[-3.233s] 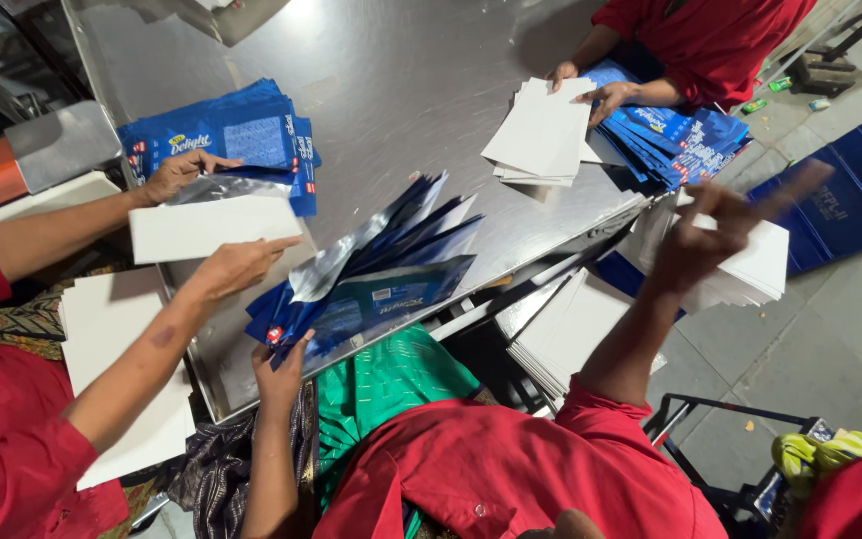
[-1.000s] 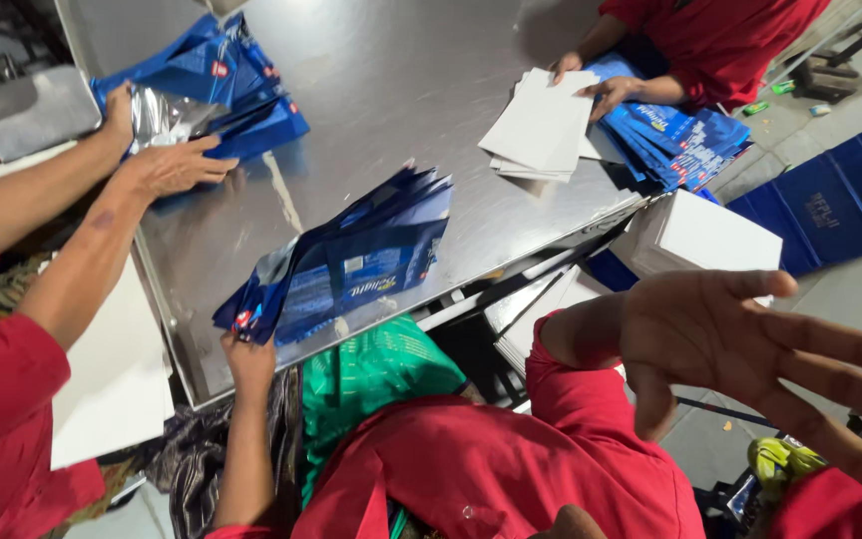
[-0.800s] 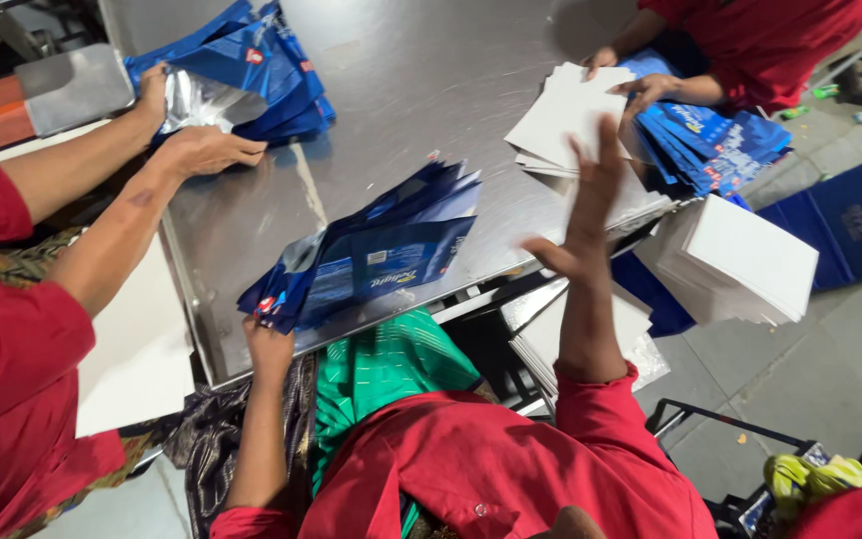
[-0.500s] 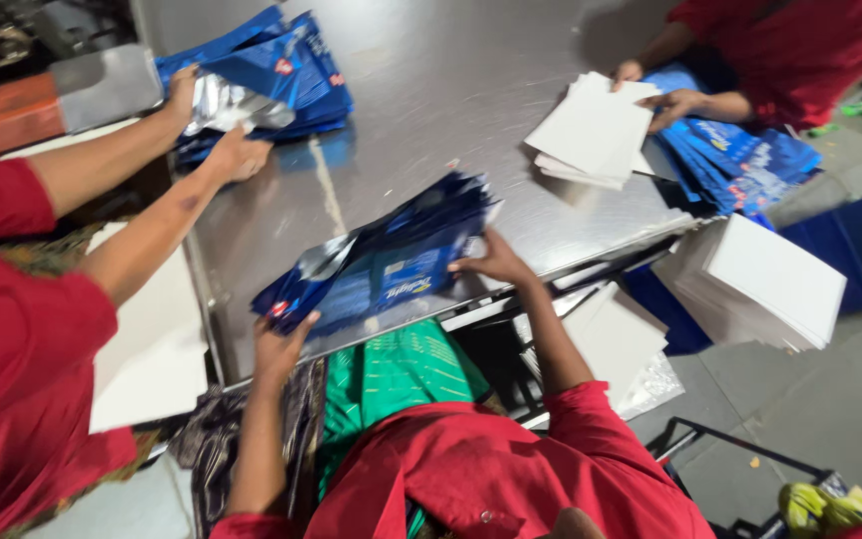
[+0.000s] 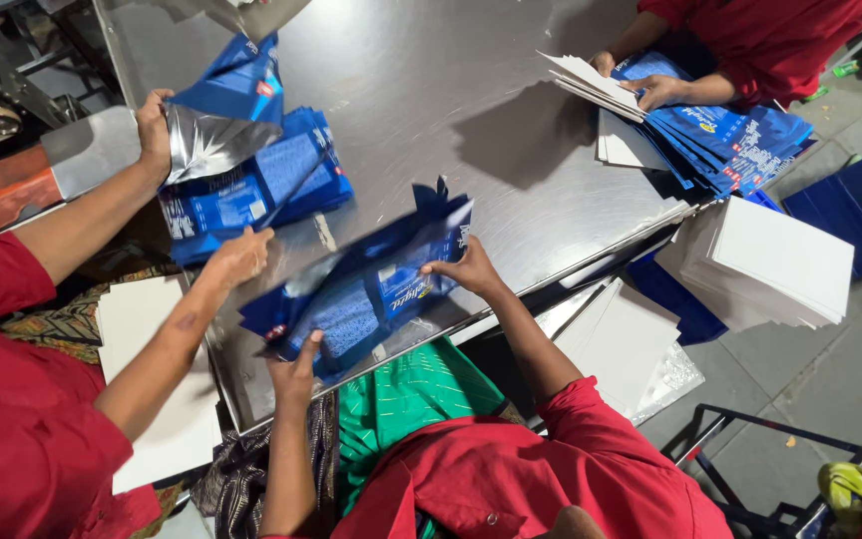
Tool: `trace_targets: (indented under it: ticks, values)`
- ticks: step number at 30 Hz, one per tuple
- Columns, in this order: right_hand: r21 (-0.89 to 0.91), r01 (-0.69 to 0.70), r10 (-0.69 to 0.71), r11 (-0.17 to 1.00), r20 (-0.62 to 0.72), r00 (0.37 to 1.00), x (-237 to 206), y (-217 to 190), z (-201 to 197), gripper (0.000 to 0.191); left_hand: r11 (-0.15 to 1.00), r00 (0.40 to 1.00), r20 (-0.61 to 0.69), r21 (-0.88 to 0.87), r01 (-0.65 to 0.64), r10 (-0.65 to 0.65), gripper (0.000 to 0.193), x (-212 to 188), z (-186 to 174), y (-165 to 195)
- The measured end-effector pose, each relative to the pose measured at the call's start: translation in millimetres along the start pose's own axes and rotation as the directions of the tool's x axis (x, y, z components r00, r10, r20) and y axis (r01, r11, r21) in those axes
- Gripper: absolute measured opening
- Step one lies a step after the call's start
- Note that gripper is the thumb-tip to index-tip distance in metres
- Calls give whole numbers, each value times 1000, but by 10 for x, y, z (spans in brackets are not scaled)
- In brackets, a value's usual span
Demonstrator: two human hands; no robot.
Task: The person inserts white rectangular pads into blue foil pouches at a metal table. They pick up a pad, place it inside an open pouch, and set the filled pouch aside. Coworkers perform the same task nearby.
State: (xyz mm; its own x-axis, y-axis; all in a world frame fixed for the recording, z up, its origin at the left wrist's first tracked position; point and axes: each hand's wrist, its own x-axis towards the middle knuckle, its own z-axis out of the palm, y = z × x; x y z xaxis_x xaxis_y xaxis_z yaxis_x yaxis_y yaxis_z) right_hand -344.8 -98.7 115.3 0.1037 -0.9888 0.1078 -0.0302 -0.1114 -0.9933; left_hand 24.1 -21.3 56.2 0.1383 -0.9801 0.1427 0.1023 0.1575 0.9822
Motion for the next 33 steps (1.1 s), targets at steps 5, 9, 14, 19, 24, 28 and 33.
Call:
trace_targets:
  ticks: [5, 9, 14, 19, 24, 28, 33]
  values:
    - [-200, 67, -88, 978, -97, 991, -101, -349, -102, 34, 981, 988, 38, -132, -142, 148, 33, 44, 57, -62]
    - [-152, 124, -122, 981, 24, 992, -158, -236, -201, 51, 977, 993, 107, 210, 21, -45, 34, 52, 86, -109]
    - [-284, -138, 154, 949, 33, 988, -262, 339, -247, 41, 995, 988, 139, 84, 50, -61, 46, 34, 112, -159]
    - [-167, -107, 115, 980, 38, 993, -296, 432, -265, 50, 988, 991, 71, 107, 107, -115, 42, 1, 137, -190]
    - [-129, -32, 29, 991, -23, 999, -278, 149, -349, 43, 991, 999, -5, 125, 39, -38, 42, -44, 171, -197]
    - [-152, -45, 37, 987, -55, 998, -261, 153, -357, 37, 990, 999, 30, 138, 37, -41, 38, -91, 207, -182]
    - [-51, -147, 149, 988, 38, 988, -363, 301, -244, 26, 993, 997, 12, 89, 75, -77, 31, -162, 264, -136]
